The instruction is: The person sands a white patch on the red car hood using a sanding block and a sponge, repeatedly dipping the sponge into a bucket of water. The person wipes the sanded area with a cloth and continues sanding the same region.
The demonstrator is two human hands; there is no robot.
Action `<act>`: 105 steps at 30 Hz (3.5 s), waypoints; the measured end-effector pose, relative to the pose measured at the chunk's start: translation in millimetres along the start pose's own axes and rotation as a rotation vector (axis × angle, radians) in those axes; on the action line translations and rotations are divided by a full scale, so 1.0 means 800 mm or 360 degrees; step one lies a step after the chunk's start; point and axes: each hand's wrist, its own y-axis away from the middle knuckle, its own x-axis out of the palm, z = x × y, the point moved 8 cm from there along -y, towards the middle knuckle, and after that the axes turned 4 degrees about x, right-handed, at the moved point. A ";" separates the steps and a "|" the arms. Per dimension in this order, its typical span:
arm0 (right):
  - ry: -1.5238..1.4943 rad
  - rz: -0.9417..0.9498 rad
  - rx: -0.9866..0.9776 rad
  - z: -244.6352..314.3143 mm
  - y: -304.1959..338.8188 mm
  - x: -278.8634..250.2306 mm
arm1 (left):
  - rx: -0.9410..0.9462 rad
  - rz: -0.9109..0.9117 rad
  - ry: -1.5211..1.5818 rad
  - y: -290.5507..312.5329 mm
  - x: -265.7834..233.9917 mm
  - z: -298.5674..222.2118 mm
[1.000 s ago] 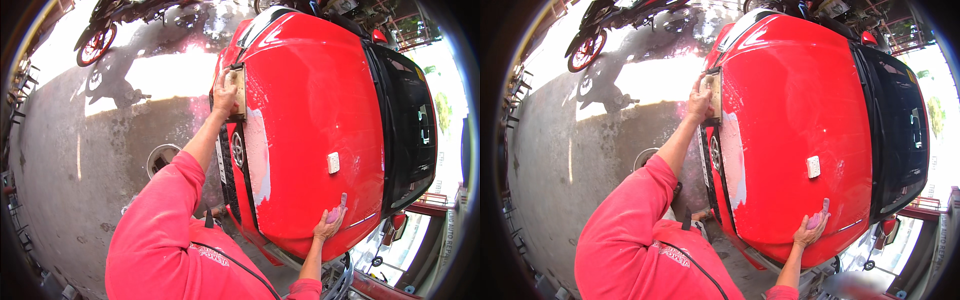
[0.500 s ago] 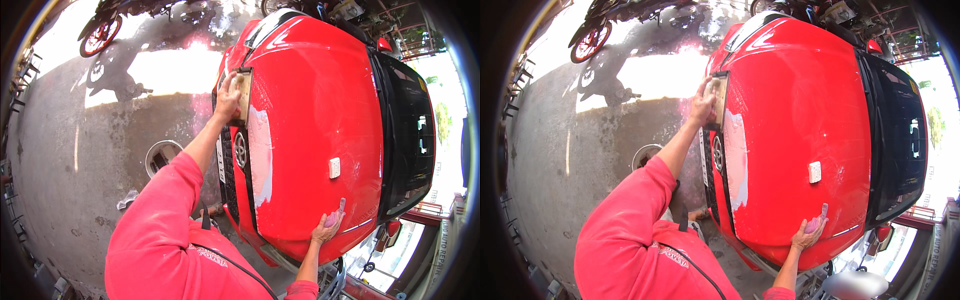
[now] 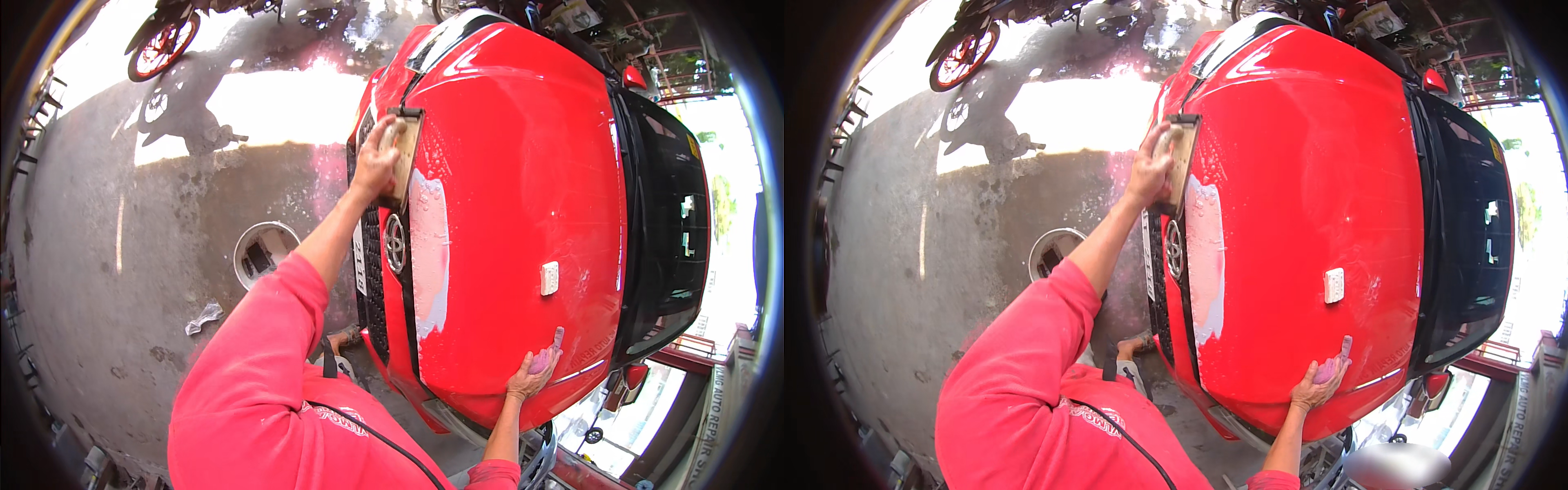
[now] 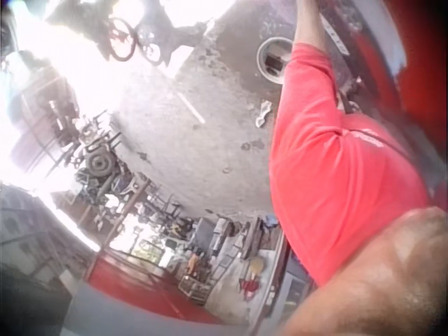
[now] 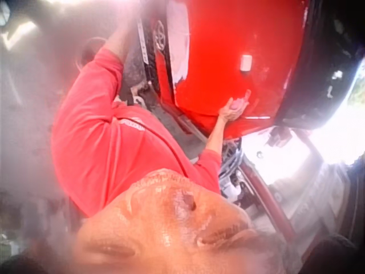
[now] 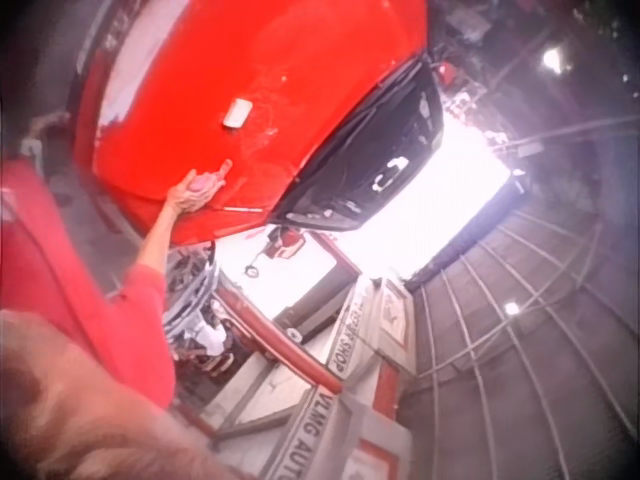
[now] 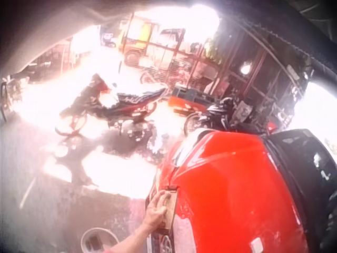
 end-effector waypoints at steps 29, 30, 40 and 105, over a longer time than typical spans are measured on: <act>0.0036 -0.0022 0.0058 -0.005 0.002 -0.006 | -0.0119 -0.0040 -0.0090 0.072 0.129 -0.047; 0.0032 -0.0024 0.0063 -0.005 0.004 -0.010 | -0.0006 0.0097 -0.0137 0.104 0.149 -0.042; -0.0020 -0.0048 0.0032 0.006 -0.002 0.001 | -0.0243 -0.0331 0.0007 -0.041 0.054 -0.027; -0.0020 -0.0017 0.0047 -0.003 0.001 -0.002 | -0.0286 -0.0104 0.0082 -0.017 0.032 -0.010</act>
